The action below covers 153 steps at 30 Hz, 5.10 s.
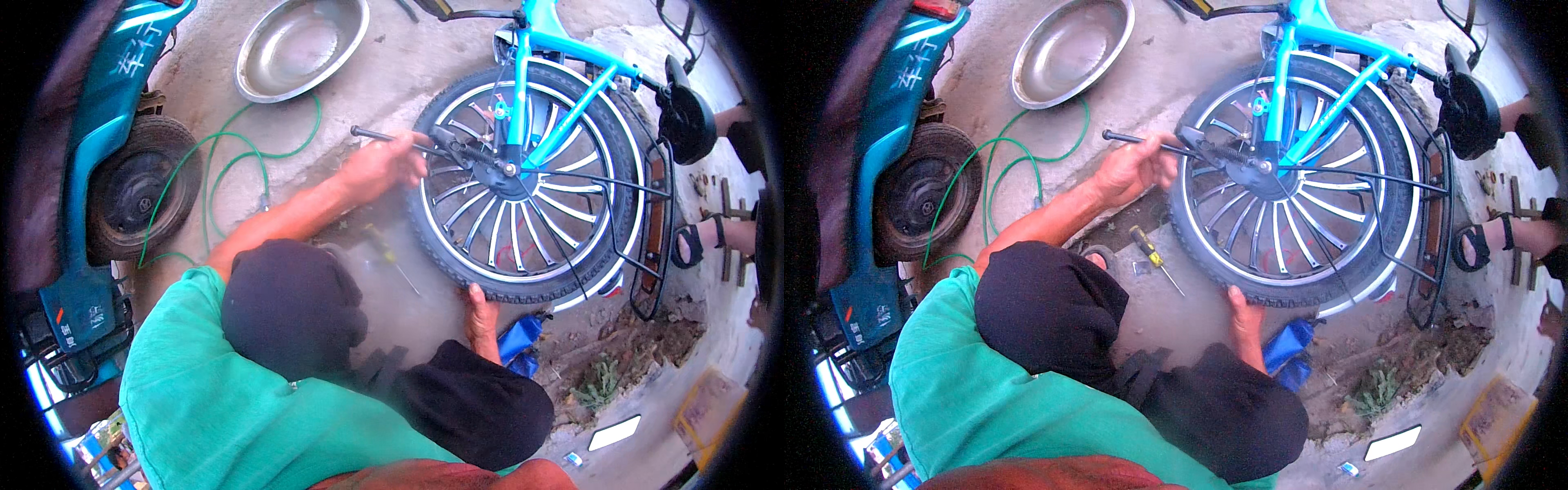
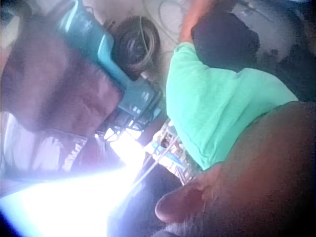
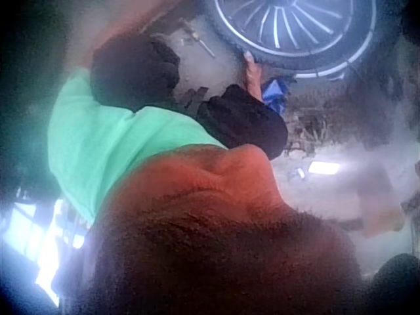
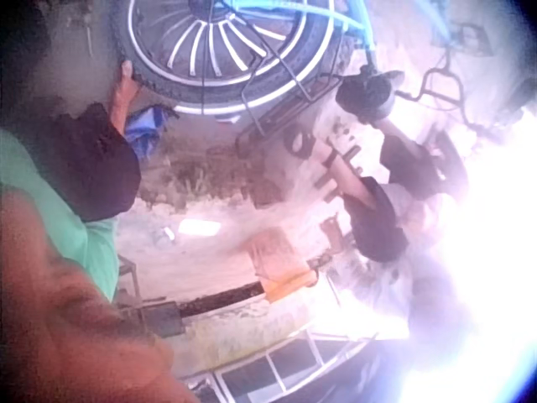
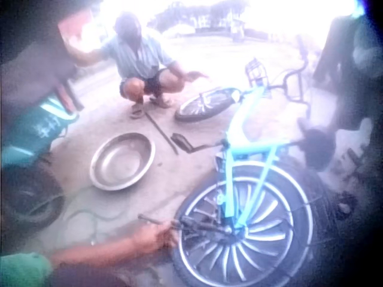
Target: The person repairs a bicycle tire by checking an inner tube for leaks in a basin of water, reinserting the tube into the tire on the wheel, and using a nozzle to inflate the tire.
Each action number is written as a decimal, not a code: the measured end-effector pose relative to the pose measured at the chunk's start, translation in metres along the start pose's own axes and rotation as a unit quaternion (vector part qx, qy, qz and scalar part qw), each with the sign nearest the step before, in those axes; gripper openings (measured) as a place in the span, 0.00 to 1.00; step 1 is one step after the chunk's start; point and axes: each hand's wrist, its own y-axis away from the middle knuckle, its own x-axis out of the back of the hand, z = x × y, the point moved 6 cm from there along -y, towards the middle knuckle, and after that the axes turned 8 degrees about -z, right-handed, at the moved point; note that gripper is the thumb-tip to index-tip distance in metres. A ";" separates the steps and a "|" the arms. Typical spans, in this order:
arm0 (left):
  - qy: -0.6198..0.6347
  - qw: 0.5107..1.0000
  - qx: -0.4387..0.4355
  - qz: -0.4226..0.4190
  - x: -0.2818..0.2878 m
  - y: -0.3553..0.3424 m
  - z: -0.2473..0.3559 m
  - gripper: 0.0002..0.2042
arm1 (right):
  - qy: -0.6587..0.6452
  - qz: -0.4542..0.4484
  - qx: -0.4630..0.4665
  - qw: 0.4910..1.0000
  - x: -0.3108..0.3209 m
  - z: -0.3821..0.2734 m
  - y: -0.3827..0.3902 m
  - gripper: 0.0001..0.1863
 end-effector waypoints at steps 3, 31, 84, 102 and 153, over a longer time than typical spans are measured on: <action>-0.215 0.973 0.086 -0.015 -0.016 0.002 -0.014 0.21 | 0.017 0.001 0.034 0.999 -0.005 -0.004 -0.003 0.36; -0.465 0.776 0.358 -0.231 -0.112 -0.035 -0.097 0.16 | 0.134 0.034 0.081 0.987 0.037 -0.057 -0.003 0.36; -0.449 0.815 0.281 -0.236 -0.131 -0.035 -0.104 0.17 | 0.105 0.043 0.041 0.993 0.030 -0.027 -0.017 0.34; -0.500 0.808 0.235 -0.207 -0.132 -0.034 -0.099 0.14 | 0.085 0.076 0.035 0.993 0.005 0.001 -0.017 0.29; -0.654 0.746 0.045 -0.119 -0.098 -0.023 -0.063 0.40 | 0.088 0.063 0.043 0.993 0.003 -0.003 -0.016 0.40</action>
